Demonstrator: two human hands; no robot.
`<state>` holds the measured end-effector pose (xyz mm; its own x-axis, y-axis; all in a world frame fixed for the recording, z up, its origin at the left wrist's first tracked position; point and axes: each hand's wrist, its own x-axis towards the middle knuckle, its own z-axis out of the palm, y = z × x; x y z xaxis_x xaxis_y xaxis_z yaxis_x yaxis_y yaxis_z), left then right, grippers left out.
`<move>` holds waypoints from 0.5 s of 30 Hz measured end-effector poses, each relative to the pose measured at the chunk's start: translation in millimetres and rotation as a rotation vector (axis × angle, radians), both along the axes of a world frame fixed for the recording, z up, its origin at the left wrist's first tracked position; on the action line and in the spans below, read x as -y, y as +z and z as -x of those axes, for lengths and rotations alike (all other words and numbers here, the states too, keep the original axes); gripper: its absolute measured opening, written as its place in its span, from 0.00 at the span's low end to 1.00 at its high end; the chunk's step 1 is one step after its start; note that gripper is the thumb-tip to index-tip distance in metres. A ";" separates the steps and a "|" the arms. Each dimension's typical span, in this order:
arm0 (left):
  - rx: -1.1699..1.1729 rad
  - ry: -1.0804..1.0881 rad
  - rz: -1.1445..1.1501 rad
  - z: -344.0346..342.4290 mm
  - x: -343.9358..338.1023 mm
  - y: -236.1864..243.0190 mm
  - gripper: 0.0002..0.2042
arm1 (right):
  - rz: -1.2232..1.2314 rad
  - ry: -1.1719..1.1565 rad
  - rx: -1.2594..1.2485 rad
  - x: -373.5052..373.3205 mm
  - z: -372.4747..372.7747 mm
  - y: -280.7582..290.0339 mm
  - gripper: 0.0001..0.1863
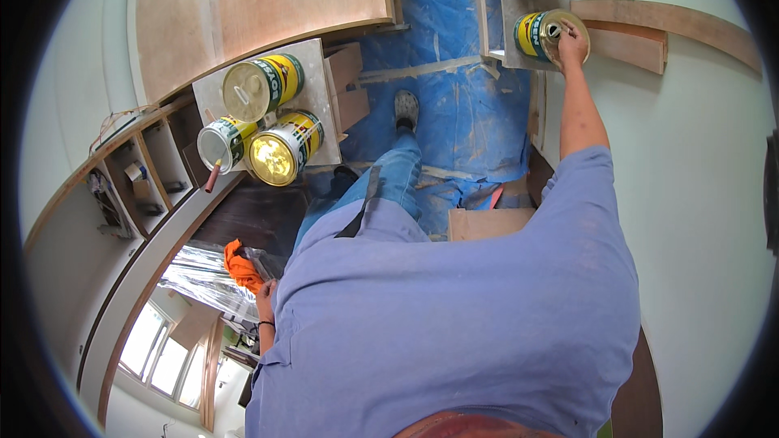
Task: The person retrieves a bag from a shelf, then assembles a paint roller by inserting a wooden stick into the roller sleeve. They move a large board to a work surface, open paint cans, and stir the paint with the roller. The person pours paint from one can into another and continues mixing.
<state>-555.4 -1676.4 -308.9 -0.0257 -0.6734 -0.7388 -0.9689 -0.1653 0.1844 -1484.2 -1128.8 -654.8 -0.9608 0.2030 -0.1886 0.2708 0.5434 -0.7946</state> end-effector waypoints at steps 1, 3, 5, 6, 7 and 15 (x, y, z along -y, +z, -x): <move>-0.001 -0.063 0.007 -2.2 0.2 1.0 0.15 | -0.149 0.042 -0.043 3.0 -2.6 0.4 0.16; -0.005 -0.181 0.024 -6.9 -1.0 1.2 0.16 | -0.441 0.133 -0.136 13.5 -8.9 3.1 0.16; -0.012 -0.226 0.015 3.2 -11.5 0.4 0.16 | -0.531 0.196 -0.263 17.4 -12.0 -0.1 0.17; -0.009 -0.236 0.020 9.8 -16.3 -0.2 0.16 | -0.562 0.239 -0.328 22.9 -11.1 -1.9 0.18; 0.004 -0.317 0.037 4.7 -22.1 3.2 0.16 | -0.641 0.337 -0.376 32.2 -8.9 4.2 0.16; 0.105 -0.075 0.075 31.9 -39.3 19.1 0.19 | -0.731 0.237 -0.238 -8.3 -4.4 -17.0 0.33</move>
